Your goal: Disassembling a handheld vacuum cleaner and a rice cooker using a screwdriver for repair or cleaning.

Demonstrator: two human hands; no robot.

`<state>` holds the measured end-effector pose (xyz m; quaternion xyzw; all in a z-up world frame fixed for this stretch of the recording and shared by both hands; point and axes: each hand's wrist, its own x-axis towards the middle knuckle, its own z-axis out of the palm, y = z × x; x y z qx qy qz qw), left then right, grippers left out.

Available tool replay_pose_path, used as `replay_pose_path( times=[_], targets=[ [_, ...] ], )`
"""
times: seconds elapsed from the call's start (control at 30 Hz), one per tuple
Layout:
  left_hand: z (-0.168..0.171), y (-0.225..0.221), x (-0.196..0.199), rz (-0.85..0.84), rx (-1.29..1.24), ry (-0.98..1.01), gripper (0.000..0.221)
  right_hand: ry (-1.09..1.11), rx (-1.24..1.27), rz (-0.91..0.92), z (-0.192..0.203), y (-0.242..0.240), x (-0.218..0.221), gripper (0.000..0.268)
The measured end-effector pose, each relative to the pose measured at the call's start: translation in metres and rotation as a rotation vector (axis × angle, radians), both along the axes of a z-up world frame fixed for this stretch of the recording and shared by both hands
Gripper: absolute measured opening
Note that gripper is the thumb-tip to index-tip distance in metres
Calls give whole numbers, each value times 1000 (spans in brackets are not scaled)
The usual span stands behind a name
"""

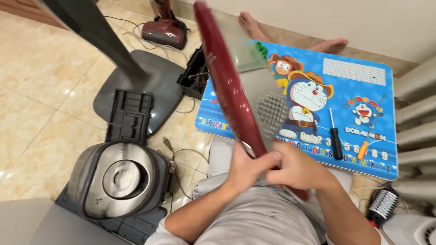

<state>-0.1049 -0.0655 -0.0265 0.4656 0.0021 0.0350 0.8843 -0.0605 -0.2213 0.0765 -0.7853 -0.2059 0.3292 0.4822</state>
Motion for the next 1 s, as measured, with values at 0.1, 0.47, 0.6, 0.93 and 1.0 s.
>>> replay_pose_path(
  times=[0.1,0.47,0.6,0.93,1.0],
  targets=[
    [48,33,1,276,56,228,64,-192,-119,67,27,52,-18,54],
    [51,211,18,419,531,378,82,-45,-286,107,-12,-53,-25,80],
    [31,256,34,457,1007,418,106,52,-406,-312,-16,-119,-34,90],
    [-69,277,90,591,1203,424,118,-96,-354,-665,5,-161,-46,83],
    [-55,265,85,525,1154,580,114,-52,-372,-689,8,-162,-46,84]
  ],
)
